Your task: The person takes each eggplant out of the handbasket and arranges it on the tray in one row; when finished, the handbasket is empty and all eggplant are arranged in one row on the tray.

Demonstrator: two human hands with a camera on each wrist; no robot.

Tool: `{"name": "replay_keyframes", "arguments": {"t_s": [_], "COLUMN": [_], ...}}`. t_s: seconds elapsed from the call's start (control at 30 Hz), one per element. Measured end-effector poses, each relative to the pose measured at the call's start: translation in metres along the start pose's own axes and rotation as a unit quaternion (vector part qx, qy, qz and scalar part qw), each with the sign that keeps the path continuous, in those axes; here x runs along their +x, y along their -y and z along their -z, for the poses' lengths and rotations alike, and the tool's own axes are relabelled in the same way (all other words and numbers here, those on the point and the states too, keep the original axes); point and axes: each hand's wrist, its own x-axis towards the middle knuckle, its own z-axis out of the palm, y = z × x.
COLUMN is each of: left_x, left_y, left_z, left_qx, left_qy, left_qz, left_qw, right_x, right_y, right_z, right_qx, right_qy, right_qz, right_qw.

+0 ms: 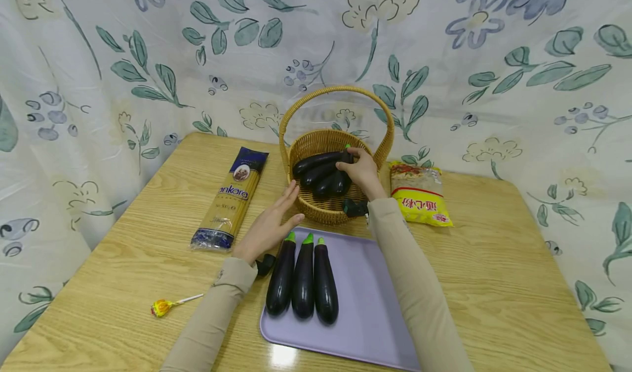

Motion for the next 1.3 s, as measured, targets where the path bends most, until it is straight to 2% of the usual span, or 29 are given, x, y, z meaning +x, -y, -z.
{"name": "replay_keyframes", "arguments": {"t_s": [0.4,0.6,0.83,1.07,1.3], "left_x": [-0.002,-0.001,-0.001,-0.001,-0.001], "left_y": [-0.001,-0.001,0.000,0.000,0.000], "left_z": [0.001,0.001,0.001,0.000,-0.001], "left_qx": [-0.003,-0.003,0.000,-0.003,-0.003], "left_qy": [0.001,-0.002,-0.001,0.001,-0.003], "left_qz": [-0.002,-0.005,-0.005,-0.006,-0.009], "left_qw": [1.0000,1.0000,1.0000,1.0000,1.0000], "right_x": [-0.005,-0.011,-0.018,-0.025,-0.032], "right_y": [-0.001,-0.001,-0.002,-0.004,-0.007], "right_z": [0.002,0.003,0.004,0.006,0.007], "right_qx": [0.015,0.020,0.054,0.104,0.099], "right_qy": [0.001,0.002,0.006,0.016,0.013], "right_qz": [-0.011,-0.001,0.004,-0.015,-0.006], "right_qw": [0.9998,0.9998,0.9985,0.9943,0.9950]}}
